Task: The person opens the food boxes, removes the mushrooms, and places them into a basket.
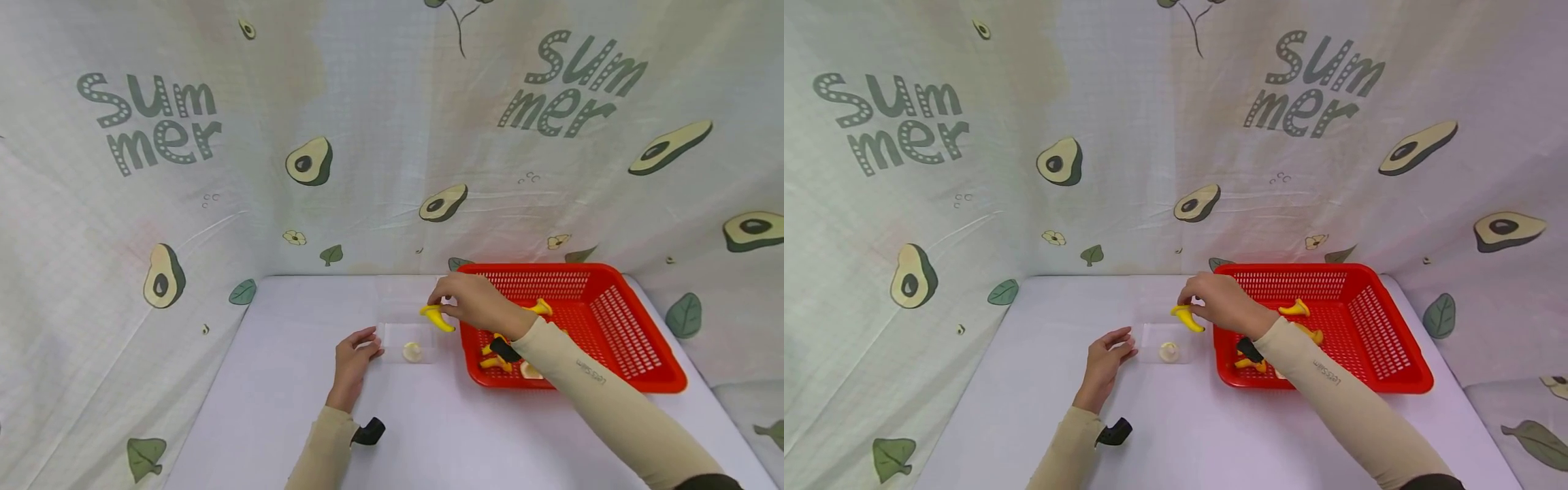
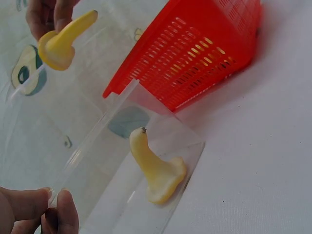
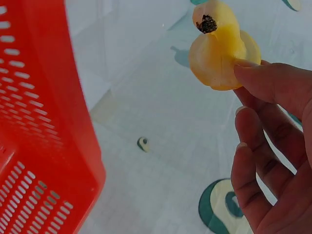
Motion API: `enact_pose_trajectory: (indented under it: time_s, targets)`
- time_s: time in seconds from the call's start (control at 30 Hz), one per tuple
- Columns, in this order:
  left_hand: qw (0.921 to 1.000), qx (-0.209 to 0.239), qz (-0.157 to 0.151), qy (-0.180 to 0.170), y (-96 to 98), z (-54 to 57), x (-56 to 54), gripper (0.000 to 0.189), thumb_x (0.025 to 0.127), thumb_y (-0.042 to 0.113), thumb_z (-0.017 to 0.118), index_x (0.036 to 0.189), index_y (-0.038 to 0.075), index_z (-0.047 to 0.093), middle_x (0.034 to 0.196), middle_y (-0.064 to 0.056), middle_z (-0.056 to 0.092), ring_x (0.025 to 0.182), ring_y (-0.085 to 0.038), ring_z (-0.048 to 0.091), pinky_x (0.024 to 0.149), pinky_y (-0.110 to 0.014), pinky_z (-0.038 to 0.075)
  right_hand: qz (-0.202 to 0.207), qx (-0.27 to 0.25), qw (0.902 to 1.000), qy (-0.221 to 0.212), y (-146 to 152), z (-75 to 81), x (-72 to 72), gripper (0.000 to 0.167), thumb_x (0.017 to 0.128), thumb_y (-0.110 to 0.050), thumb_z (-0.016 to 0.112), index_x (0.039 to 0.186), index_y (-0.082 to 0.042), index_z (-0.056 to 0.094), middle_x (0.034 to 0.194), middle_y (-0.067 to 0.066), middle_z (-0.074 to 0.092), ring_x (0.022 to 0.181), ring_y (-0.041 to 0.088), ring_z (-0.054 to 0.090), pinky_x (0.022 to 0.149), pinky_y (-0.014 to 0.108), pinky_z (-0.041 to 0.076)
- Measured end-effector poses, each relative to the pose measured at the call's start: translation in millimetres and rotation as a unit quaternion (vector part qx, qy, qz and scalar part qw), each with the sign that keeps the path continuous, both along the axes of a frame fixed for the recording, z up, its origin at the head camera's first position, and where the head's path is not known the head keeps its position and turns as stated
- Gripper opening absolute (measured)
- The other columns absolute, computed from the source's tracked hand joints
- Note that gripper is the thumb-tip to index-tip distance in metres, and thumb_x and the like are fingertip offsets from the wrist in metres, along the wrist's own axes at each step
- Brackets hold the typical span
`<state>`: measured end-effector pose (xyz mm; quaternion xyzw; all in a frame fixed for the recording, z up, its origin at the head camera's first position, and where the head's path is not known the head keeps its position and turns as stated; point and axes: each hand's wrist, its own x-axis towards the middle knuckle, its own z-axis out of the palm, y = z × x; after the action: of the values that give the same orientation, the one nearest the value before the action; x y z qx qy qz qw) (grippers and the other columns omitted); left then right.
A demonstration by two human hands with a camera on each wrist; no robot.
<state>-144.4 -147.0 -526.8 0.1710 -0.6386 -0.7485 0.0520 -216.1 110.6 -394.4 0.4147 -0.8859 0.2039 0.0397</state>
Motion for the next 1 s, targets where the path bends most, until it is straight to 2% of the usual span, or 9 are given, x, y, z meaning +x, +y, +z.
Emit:
enact_pose_trajectory:
  time_s: [0.27, 0.53, 1.0]
  targets:
    - [0.9999, 0.009, -0.005, 0.006, -0.4, -1.5, -1.9, 0.041, 0.093, -0.015, 0.067, 0.132, -0.020, 0.060, 0.103, -0.011, 0.062, 0.078, -0.011, 0.066, 0.071, -0.023, 0.065, -0.033, 0.002, 0.9992, -0.020, 26.4, 2.4, 2.5, 0.019, 0.087, -0.012, 0.088, 0.105, -0.016, 0.083, 0.099, -0.006, 0.073, 0.092, 0.017, 0.064, 0.083, 0.035, 0.063]
    - [1.0000, 0.002, -0.006, 0.001, -0.4, -1.1, -0.6, 0.040, 0.094, -0.015, 0.067, 0.133, -0.019, 0.061, 0.104, -0.012, 0.062, 0.079, -0.011, 0.066, 0.072, -0.022, 0.065, -0.057, -0.007, 0.9981, -0.022, 59.1, -0.5, 3.6, 0.024, 0.086, -0.007, 0.088, 0.108, -0.016, 0.083, 0.108, -0.002, 0.076, 0.105, 0.024, 0.069, 0.095, 0.050, 0.063]
    - [0.9999, 0.006, -0.007, 0.005, -0.5, -2.6, -1.2, 0.040, 0.092, -0.016, 0.067, 0.132, -0.018, 0.062, 0.104, -0.011, 0.063, 0.087, -0.016, 0.067, 0.073, -0.024, 0.065, -0.090, 0.037, 0.9944, -0.041, 116.7, -18.7, -4.2, 0.021, 0.086, -0.004, 0.087, 0.104, -0.013, 0.082, 0.105, 0.001, 0.077, 0.101, 0.028, 0.071, 0.090, 0.053, 0.064]
